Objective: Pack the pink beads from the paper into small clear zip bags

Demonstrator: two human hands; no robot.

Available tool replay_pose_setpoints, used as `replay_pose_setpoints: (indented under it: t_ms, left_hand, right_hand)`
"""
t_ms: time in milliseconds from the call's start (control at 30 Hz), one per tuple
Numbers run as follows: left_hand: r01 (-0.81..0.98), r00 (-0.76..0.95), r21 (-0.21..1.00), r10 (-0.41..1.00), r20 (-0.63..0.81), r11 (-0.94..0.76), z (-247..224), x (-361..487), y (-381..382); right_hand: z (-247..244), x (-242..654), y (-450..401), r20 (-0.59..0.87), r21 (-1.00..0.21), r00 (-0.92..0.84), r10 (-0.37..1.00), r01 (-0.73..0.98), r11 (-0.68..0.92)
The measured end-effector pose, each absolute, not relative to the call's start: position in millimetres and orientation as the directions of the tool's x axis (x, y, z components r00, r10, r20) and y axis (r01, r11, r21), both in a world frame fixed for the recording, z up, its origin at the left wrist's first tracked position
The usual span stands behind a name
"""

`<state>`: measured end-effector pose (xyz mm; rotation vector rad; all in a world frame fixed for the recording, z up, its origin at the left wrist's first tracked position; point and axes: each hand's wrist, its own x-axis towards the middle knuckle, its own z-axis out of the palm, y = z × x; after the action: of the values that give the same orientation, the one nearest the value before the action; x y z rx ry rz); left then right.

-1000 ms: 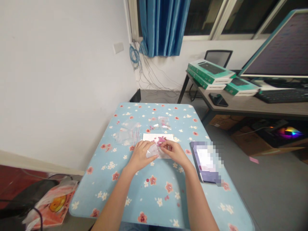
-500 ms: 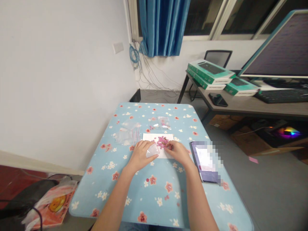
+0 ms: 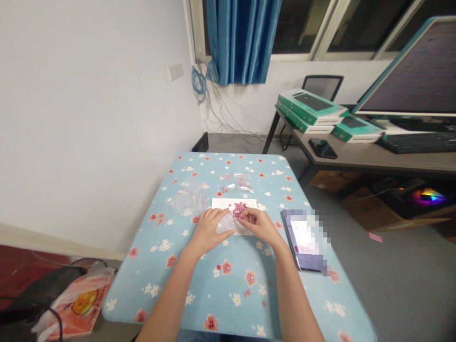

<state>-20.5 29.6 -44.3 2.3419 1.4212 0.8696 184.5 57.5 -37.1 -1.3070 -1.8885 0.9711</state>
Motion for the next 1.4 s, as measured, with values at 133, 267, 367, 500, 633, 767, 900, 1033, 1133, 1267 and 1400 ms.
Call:
replay_pose_setpoints:
  t_ms: [133, 267, 367, 500, 633, 767, 900, 1033, 1133, 1267, 1400]
  left_hand:
    - [0.706, 0.35, 0.507, 0.866, 0.358, -0.495, -45.2, -20.3, 30.0]
    - [0.702, 0.362, 0.502, 0.86, 0.36, -0.506, -46.1, -20.5, 30.6]
    - [0.701, 0.364, 0.501, 0.859, 0.361, -0.508, -46.4, -20.7, 30.7]
    - [0.698, 0.356, 0.509, 0.861, 0.363, -0.503, -46.5, -21.0, 30.6]
    - [0.701, 0.352, 0.51, 0.863, 0.362, -0.499, -47.0, -21.0, 30.7]
    - [0.705, 0.349, 0.509, 0.866, 0.359, -0.495, -47.3, -20.9, 30.7]
    - [0.706, 0.348, 0.51, 0.868, 0.355, -0.491, -46.4, -21.0, 30.1]
    - [0.709, 0.351, 0.507, 0.869, 0.348, -0.489, -45.3, -20.5, 30.1]
    - [0.71, 0.352, 0.507, 0.87, 0.346, -0.489, -44.8, -20.3, 30.2]
    - [0.706, 0.354, 0.51, 0.868, 0.349, -0.492, -45.2, -20.8, 30.0]
    - [0.702, 0.352, 0.513, 0.867, 0.353, -0.494, -46.1, -21.2, 30.0]
  right_hand:
    - [-37.7, 178.5, 56.6, 0.088, -0.892, -0.353, 0.932, 0.389, 0.232]
    - [-42.7, 175.7, 57.3, 0.072, -0.899, -0.374, 0.925, 0.378, 0.222]
    - [-44.9, 175.4, 57.6, 0.071, -0.889, -0.381, 0.922, 0.395, 0.232]
    - [-43.2, 178.3, 57.8, 0.082, -0.866, -0.366, 0.927, 0.435, 0.248]
    - [-40.8, 183.1, 57.8, 0.09, -0.771, -0.305, 0.948, 0.581, 0.26]
    - [-41.0, 183.1, 57.8, 0.058, -0.684, -0.292, 0.955, 0.685, 0.251]
    - [-41.3, 179.2, 57.8, 0.044, -0.647, -0.29, 0.956, 0.721, 0.249]
    - [-39.1, 176.7, 57.2, 0.042, -0.625, -0.267, 0.963, 0.745, 0.234]
    - [-37.6, 175.6, 56.6, 0.036, -0.613, -0.253, 0.967, 0.758, 0.221]
    - [-37.5, 174.7, 56.4, 0.04, -0.608, -0.247, 0.968, 0.763, 0.219]
    - [-36.8, 175.0, 56.4, 0.038, -0.609, -0.247, 0.968, 0.763, 0.218]
